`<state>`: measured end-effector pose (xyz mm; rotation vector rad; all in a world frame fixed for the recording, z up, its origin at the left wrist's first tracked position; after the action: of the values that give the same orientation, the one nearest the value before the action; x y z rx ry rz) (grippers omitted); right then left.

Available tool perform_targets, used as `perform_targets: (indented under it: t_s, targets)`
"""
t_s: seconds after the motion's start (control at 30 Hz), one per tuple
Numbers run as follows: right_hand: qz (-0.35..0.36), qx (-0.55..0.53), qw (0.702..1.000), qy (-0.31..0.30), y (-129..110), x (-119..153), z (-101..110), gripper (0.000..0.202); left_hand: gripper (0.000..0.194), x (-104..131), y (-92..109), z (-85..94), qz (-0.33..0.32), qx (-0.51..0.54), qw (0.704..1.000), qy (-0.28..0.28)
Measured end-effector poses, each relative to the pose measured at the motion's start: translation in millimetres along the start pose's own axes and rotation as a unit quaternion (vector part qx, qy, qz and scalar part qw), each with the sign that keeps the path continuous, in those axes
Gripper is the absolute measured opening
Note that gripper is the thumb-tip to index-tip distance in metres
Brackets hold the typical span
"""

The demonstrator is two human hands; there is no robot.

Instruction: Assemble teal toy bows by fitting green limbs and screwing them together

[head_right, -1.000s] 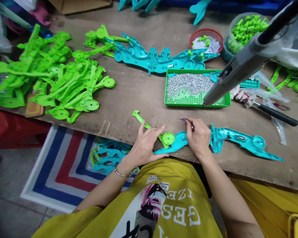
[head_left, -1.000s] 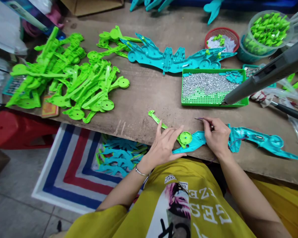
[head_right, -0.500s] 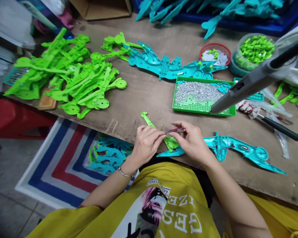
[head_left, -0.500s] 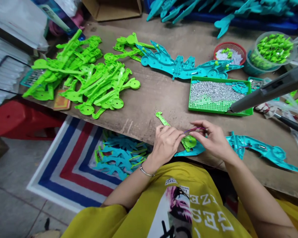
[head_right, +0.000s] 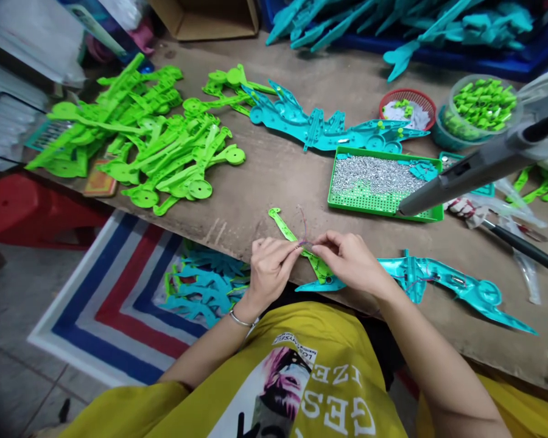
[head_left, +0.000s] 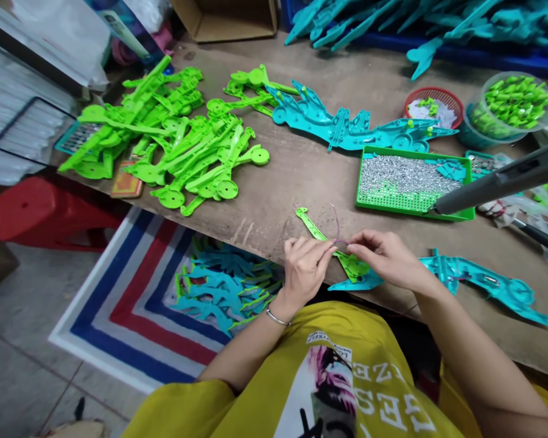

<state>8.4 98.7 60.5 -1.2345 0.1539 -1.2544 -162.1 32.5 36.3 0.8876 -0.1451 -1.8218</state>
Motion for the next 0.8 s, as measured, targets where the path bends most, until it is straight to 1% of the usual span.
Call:
perform_targets:
  t_s: [0.13,0.2,0.27,0.4,0.47,0.57,0.63,0.7,0.8]
  targets:
    - [0.023,-0.016,1.0,-0.001,-9,-7,-3,0.026,0.015,0,3,2.5,-0.025,-0.019,1.0,-0.001]
    - [0.022,-0.014,1.0,0.003,-12,-9,-4,0.024,0.015,0,4,4.8,-0.022,-0.026,0.999,-0.004]
    - [0.018,-0.012,1.0,0.011,-12,-10,-4,0.022,0.015,0,3,7.1,-0.004,-0.013,1.0,-0.007]
    - [0.012,-0.006,1.0,0.023,-10,-10,-5,0.021,0.015,-1,2,8.5,0.043,0.08,0.995,-0.03]
    - [0.012,-0.017,1.0,0.023,-10,-10,-6,0.02,0.013,0,1,8.1,0.059,0.106,0.992,-0.038]
    - [0.001,-0.038,0.999,0.032,-8,-10,-6,0.019,0.011,0,-1,7.6,0.086,0.12,0.988,-0.034]
    - [-0.006,-0.057,0.998,0.041,-6,-10,-6,0.023,0.012,-1,-4,7.5,0.11,0.132,0.985,-0.032]
    - [0.003,-0.074,0.996,0.057,-4,-10,-4,0.026,0.014,-1,-7,7.8,0.13,0.134,0.982,-0.039]
    - [0.032,-0.083,0.991,0.102,1,-10,1,0.026,0.015,-1,-9,8.7,0.14,0.118,0.982,-0.056]
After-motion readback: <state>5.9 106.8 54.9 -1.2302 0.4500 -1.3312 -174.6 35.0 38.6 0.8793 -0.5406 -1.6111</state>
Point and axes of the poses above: each hand's wrist, its own x-axis away from the middle knuckle, its own z-axis out of the back of the hand, y = z × x, the point moved 3 cm from there along -x, towards the middle knuckle, and after that the axes turned 13 degrees about -z, right-handed, at the moved point
